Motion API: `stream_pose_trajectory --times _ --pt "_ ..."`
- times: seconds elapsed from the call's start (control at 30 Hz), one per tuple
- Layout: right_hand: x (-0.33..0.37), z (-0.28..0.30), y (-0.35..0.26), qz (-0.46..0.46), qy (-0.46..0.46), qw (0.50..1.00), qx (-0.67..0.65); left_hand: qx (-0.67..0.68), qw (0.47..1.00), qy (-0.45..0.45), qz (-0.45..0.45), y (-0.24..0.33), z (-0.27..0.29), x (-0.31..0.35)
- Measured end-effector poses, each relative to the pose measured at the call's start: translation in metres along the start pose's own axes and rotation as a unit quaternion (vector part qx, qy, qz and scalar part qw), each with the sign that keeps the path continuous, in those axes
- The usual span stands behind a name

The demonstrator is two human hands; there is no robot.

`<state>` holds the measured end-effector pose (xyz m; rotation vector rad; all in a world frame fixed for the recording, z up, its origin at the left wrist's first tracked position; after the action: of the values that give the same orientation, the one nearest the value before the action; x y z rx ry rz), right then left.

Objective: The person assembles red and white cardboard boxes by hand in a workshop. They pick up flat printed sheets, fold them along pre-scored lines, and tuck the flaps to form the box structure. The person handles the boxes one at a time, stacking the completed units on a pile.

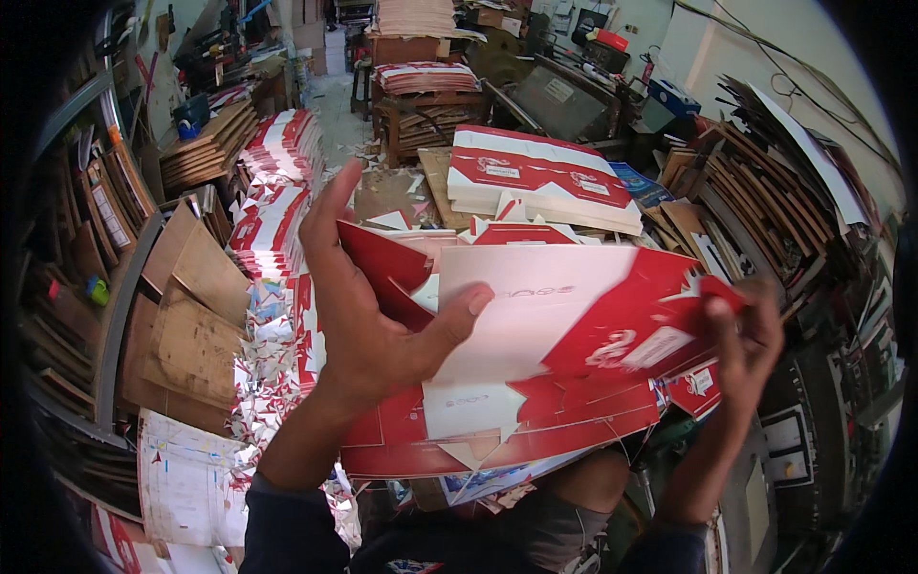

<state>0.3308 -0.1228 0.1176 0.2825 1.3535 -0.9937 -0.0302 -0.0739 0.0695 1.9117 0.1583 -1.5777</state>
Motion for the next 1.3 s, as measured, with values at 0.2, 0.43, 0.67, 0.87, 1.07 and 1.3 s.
stream_pose_trajectory --times 0.2,0.43,0.67,0.87,1.07,1.3 --pt "0.008 -0.023 0.029 -0.082 -0.048 0.987 -0.13 -0.275 0.947 -0.036 -0.16 0.036 0.008 -0.031" --pt "0.009 -0.021 0.016 -0.123 -0.103 0.971 -0.175 -0.232 0.903 -0.306 -0.194 0.054 -0.022 -0.039" --pt "0.01 -0.022 -0.005 -0.195 -0.179 0.953 -0.146 -0.222 0.907 -0.3 -0.194 0.052 -0.032 -0.028" --pt "0.006 -0.019 -0.006 -0.206 -0.182 0.952 -0.135 -0.147 0.935 -0.284 -0.152 0.065 -0.05 -0.025" --pt "-0.013 -0.04 -0.049 0.081 -0.128 0.988 0.001 -0.156 0.922 -0.339 -0.1 0.069 -0.052 -0.026" --pt "-0.003 0.002 -0.004 -0.106 -0.051 0.991 -0.056 -0.2 0.935 -0.281 -0.085 0.054 0.001 -0.053"
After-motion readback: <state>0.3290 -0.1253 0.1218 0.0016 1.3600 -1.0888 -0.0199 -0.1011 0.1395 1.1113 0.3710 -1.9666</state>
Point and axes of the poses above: each hand's wrist, its own x-axis away from the middle knuckle, its own z-axis out of the back of the hand, y = z × x, the point moved 1 cm from there along -x, towards the middle knuckle, and after that the axes turned 12 degrees about y, right-handed, at the moved point
